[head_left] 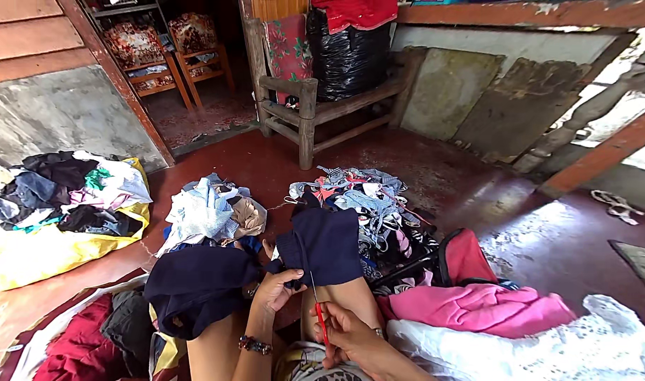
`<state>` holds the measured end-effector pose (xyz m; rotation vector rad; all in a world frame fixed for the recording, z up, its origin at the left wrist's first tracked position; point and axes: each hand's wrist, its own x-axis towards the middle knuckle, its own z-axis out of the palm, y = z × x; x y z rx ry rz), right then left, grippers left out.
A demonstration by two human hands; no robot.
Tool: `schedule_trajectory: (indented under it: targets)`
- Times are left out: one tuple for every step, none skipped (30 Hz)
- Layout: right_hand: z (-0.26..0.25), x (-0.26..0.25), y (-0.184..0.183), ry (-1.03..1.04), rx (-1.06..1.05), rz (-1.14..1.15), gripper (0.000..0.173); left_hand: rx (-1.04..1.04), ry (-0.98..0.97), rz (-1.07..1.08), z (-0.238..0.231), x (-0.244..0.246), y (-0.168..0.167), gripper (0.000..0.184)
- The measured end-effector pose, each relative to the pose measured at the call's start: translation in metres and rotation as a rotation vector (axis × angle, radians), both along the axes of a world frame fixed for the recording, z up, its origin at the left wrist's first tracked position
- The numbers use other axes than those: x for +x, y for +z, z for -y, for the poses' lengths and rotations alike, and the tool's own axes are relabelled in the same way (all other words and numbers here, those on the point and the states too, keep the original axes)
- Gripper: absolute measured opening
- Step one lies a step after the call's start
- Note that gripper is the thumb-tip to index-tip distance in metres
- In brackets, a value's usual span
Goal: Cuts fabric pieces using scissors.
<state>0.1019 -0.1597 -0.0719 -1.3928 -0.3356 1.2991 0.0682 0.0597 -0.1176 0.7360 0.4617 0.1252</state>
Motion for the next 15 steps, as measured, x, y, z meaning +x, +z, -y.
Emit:
schedule_trajectory:
  targets:
    - [-0.0002,-0.0007,-0.0005,0.008,-0.002,0.002,0.036,0.0,-0.004,0.002,-0.0002,0.0,-0.0007,0.046]
    - [-0.0007,-0.0001,-0.0004,0.019,-0.002,-0.001,0.037,0.001,-0.005,-0.001,-0.0003,0.0005,-0.0009,0.046]
    - [-0.0013,0.0014,0.0003,0.035,0.002,-0.007,0.04,0.004,-0.007,-0.006,-0.0006,0.0008,-0.0008,0.046]
    - [-0.0019,0.0029,0.0014,0.048,0.01,-0.014,0.043,0.006,-0.008,-0.008,-0.0007,0.0008,-0.0006,0.045]
    - [-0.003,0.004,0.0025,0.048,0.015,-0.018,0.046,0.008,-0.008,-0.006,-0.0008,0.0008,-0.0006,0.044]
    - [-0.004,0.005,0.0035,0.041,0.018,-0.022,0.048,0.009,-0.007,-0.001,-0.0009,0.001,-0.0003,0.043]
    - [-0.005,0.0061,0.0043,0.033,0.018,-0.027,0.048,0.009,-0.007,0.002,-0.0008,0.0009,0.0002,0.043]
    - [-0.0058,0.0068,0.0046,0.02,0.02,-0.033,0.048,0.009,-0.004,0.004,-0.0005,0.0008,0.0006,0.043]
    - [-0.0064,0.0072,0.0049,0.01,0.02,-0.039,0.048,0.007,-0.002,0.006,-0.0007,0.0009,0.0004,0.043]
    - [-0.0068,0.0072,0.005,0.002,0.019,-0.043,0.047,0.006,-0.002,0.006,-0.0011,0.0009,-0.0003,0.044]
    - [-0.0069,0.0068,0.005,-0.005,0.017,-0.04,0.045,0.005,-0.001,0.007,-0.0014,0.0007,-0.0008,0.045]
    - [-0.0068,0.0062,0.0047,-0.013,0.014,-0.026,0.043,0.005,0.004,0.008,-0.0014,0.0005,-0.0012,0.046]
    - [-0.0063,0.0053,0.0038,-0.02,0.01,-0.003,0.04,0.006,0.013,0.007,-0.001,0.0002,-0.0009,0.046]
    - [-0.0058,0.0045,0.0021,-0.024,0.008,0.02,0.039,0.005,0.026,0.007,-0.0003,0.0001,-0.0001,0.046]
    - [-0.0052,0.004,0.0004,-0.021,0.007,0.038,0.037,0.001,0.038,0.009,0.0,0.0,0.001,0.045]
